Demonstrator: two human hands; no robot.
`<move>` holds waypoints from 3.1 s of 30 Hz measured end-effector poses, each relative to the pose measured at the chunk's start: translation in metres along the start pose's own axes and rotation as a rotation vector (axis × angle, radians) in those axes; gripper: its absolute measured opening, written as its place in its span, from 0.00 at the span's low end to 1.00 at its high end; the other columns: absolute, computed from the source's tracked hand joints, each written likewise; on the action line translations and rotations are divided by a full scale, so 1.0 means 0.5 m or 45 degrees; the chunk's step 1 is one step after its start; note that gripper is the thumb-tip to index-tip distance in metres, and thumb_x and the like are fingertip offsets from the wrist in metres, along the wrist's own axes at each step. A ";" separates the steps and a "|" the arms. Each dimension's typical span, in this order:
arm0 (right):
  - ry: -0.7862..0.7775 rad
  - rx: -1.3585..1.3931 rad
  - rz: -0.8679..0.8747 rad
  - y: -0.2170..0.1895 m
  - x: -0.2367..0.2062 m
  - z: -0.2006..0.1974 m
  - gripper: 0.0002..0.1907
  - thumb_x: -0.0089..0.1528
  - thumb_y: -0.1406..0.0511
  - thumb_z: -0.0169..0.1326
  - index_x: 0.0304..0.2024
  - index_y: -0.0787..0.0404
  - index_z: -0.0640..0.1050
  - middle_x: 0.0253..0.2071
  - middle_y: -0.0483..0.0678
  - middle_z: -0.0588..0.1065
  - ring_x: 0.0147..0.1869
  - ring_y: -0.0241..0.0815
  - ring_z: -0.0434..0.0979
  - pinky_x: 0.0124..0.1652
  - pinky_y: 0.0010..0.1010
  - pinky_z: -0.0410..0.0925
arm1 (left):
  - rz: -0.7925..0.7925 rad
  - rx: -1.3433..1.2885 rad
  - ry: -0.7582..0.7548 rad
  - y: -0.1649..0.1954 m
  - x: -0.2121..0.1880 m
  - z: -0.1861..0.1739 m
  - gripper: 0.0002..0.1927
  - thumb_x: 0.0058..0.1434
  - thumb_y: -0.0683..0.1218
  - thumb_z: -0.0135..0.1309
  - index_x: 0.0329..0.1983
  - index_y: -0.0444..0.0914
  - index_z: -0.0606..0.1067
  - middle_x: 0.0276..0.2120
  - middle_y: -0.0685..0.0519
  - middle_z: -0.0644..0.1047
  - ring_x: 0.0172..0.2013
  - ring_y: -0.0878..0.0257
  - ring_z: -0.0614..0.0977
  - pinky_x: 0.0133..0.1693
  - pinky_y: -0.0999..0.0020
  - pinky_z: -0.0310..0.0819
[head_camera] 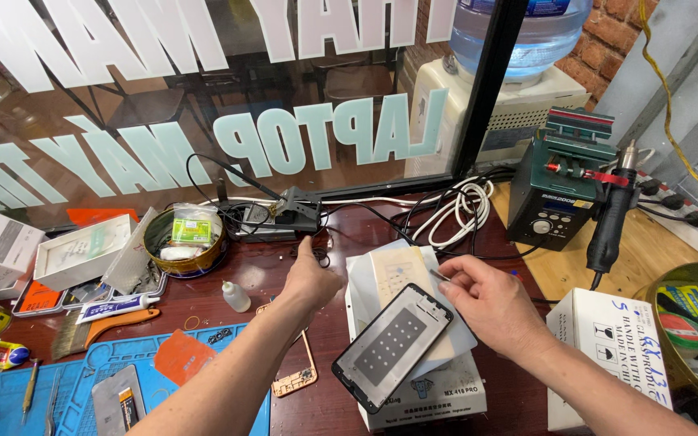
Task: The person disassembles a smartphone by prying open the case with a metal tool, removes the back cover, and separates the screen assembly from the chassis. They then clean the back of the screen assembly with a cloth and apply adhesive to the frame.
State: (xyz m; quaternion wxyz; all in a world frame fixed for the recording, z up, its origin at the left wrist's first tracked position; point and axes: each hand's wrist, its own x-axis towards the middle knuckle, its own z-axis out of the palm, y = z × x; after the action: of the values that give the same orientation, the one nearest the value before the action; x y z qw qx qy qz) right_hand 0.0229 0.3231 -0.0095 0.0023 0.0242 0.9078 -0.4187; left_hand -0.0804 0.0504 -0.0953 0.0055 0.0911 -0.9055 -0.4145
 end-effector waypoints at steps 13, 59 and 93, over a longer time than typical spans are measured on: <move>-0.048 -0.147 0.085 0.124 0.011 -0.005 0.16 0.61 0.60 0.56 0.51 0.52 0.84 0.36 0.44 0.85 0.37 0.37 0.85 0.41 0.31 0.75 | 0.103 0.097 -0.289 0.145 -0.194 -0.040 0.29 0.49 0.52 0.66 0.55 0.39 0.77 0.38 0.42 0.84 0.42 0.52 0.87 0.49 0.59 0.79; -0.075 -0.503 0.172 -0.004 -0.002 0.057 0.14 0.61 0.61 0.56 0.48 0.52 0.85 0.40 0.54 0.84 0.44 0.51 0.86 0.50 0.38 0.75 | 0.292 0.419 -0.362 0.201 -0.269 -0.004 0.37 0.41 0.57 0.71 0.50 0.31 0.74 0.50 0.42 0.72 0.54 0.47 0.75 0.52 0.52 0.75; -0.049 -0.385 0.345 0.009 -0.045 0.041 0.14 0.62 0.58 0.57 0.48 0.48 0.86 0.27 0.50 0.83 0.29 0.42 0.82 0.36 0.35 0.73 | 0.396 0.485 -0.354 0.196 -0.266 -0.004 0.36 0.46 0.59 0.66 0.49 0.30 0.74 0.49 0.41 0.73 0.52 0.48 0.75 0.49 0.53 0.76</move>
State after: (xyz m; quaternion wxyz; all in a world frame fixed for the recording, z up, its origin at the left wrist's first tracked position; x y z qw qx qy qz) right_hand 0.0452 0.3097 -0.0258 0.0795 0.1376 0.9486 -0.2737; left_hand 0.0350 0.1340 -0.0115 -0.0724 -0.1074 -0.9622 -0.2397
